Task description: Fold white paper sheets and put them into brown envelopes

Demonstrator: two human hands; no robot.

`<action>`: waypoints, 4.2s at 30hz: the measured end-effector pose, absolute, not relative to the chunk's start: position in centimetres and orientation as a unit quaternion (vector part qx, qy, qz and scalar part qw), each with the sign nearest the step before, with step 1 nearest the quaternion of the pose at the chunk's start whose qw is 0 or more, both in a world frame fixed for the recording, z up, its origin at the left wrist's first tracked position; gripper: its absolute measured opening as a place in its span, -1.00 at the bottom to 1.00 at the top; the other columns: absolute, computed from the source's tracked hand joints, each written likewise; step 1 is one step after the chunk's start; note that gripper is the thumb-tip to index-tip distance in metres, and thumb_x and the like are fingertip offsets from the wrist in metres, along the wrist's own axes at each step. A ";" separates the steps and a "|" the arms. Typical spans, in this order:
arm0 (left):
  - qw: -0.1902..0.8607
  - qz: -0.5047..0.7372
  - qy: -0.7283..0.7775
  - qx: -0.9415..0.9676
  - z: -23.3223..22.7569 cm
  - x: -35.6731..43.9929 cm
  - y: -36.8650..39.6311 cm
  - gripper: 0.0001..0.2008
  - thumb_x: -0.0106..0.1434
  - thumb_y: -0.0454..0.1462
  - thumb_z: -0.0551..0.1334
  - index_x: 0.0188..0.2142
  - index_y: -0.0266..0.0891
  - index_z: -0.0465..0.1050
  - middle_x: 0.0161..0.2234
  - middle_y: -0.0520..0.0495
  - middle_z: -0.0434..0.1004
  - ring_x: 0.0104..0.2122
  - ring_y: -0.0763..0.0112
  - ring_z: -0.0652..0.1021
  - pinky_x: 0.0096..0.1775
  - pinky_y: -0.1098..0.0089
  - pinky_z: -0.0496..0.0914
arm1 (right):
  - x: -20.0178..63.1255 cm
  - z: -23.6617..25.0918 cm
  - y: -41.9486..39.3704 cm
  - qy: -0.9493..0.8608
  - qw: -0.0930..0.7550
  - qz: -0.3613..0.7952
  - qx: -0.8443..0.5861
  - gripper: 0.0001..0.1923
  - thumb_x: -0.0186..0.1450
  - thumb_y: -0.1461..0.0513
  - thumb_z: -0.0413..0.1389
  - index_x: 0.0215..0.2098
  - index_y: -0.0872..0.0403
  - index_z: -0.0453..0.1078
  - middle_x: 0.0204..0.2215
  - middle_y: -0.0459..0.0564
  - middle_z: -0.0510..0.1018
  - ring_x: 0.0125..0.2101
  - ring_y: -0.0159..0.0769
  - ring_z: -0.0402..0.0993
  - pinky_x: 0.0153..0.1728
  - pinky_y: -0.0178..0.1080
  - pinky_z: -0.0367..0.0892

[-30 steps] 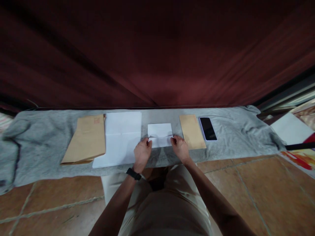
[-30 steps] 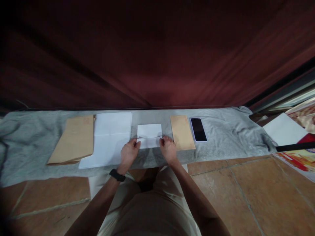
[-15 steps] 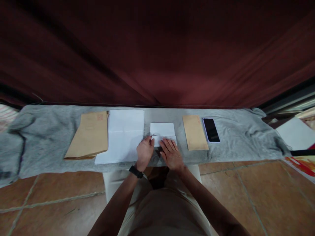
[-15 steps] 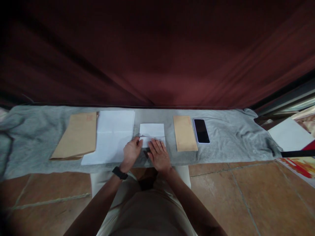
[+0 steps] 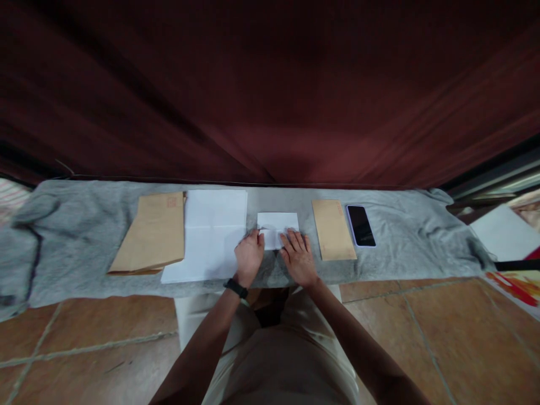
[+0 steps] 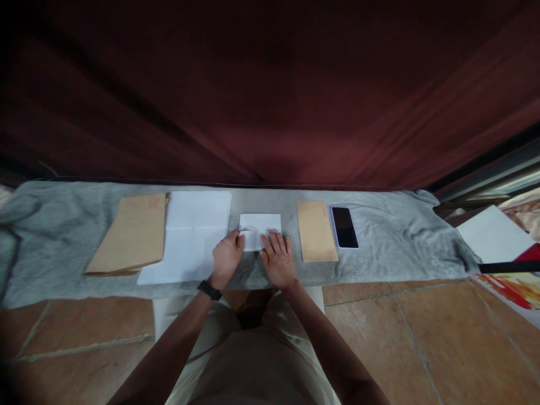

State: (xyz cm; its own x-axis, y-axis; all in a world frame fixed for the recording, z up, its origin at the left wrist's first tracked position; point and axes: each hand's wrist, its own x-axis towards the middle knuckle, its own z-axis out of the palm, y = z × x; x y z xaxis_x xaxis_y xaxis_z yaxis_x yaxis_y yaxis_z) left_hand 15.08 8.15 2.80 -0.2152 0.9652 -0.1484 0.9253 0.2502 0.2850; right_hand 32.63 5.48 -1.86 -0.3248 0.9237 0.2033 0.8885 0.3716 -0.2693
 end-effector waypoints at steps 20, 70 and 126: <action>0.212 0.260 0.703 0.627 0.8 14.1 7.4 -0.75 0.45 -0.17 0.11 -0.15 -0.22 0.54 -0.26 -0.11 0.66 -0.27 0.32 0.62 -0.21 0.40 0.42 | 33.5 -2.4 4.6 -0.775 0.302 0.122 -0.541 -0.41 0.54 0.13 -0.16 0.50 0.01 -0.08 0.46 0.10 0.05 0.44 -0.07 -0.07 0.39 0.17 -0.02; 0.027 0.008 0.444 0.896 1.3 15.6 -0.1 -0.43 0.38 -0.47 -0.02 0.35 -0.28 0.20 0.39 -0.28 0.20 0.39 0.12 0.20 0.36 0.01 0.15 | 31.0 -3.1 12.2 -0.857 0.166 0.098 -0.478 -0.49 0.54 0.13 -0.12 0.40 0.05 0.19 0.43 0.10 0.13 0.41 -0.01 0.04 0.39 0.18 -0.06; 0.050 0.111 0.574 0.810 -1.8 16.4 6.3 -0.39 0.49 -0.13 -0.06 0.40 -0.46 0.07 0.43 -0.35 0.07 0.44 0.12 0.05 0.40 0.06 0.05 | 36.3 -1.8 0.9 -0.860 0.199 0.136 -0.449 -0.43 0.39 0.36 0.01 0.36 0.04 0.25 0.32 0.06 0.36 0.33 -0.13 0.24 0.37 0.09 0.10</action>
